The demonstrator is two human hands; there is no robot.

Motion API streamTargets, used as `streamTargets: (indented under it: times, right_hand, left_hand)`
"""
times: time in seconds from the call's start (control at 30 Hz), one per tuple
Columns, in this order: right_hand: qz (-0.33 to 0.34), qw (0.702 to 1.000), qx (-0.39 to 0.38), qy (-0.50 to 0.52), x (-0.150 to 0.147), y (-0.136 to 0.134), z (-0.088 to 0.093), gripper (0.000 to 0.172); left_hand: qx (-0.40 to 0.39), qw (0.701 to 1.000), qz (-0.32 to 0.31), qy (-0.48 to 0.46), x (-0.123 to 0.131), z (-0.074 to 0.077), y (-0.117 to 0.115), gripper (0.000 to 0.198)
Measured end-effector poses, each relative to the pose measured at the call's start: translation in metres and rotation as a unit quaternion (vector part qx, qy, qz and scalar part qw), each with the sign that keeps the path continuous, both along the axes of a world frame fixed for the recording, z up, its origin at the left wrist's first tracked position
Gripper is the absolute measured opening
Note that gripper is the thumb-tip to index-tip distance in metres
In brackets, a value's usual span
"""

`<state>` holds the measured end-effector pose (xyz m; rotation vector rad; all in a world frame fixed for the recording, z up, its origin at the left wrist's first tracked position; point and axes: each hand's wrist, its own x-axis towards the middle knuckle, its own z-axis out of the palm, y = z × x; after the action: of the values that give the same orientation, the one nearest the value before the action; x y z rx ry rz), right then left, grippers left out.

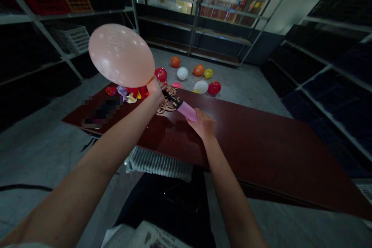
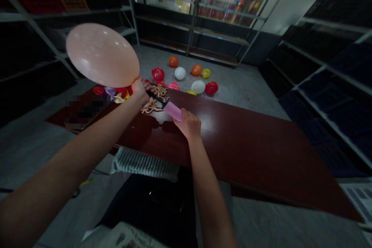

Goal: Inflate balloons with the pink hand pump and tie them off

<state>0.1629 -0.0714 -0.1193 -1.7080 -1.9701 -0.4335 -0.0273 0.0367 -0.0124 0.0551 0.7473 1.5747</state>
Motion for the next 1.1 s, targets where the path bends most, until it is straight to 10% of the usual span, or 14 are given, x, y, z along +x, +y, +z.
streamTargets:
  times: [0.37,0.67,1.1]
  right_hand:
    - [0.055,0.998,0.033,0.01,-0.005,-0.001,-0.002,0.039]
    - [0.0,0.981,-0.015,0.192,-0.001,0.0,-0.004,0.048]
    - [-0.131,0.942,-0.035,0.307,0.009,0.014,0.001,0.051]
  left_hand:
    - [0.023,0.996,0.05,0.07,-0.073,0.055,-0.013,0.045]
    - [0.216,0.961,0.005,0.174,-0.001,0.123,-0.028,0.056]
    - [0.15,0.968,-0.1,0.173,0.134,0.033,0.003,0.047]
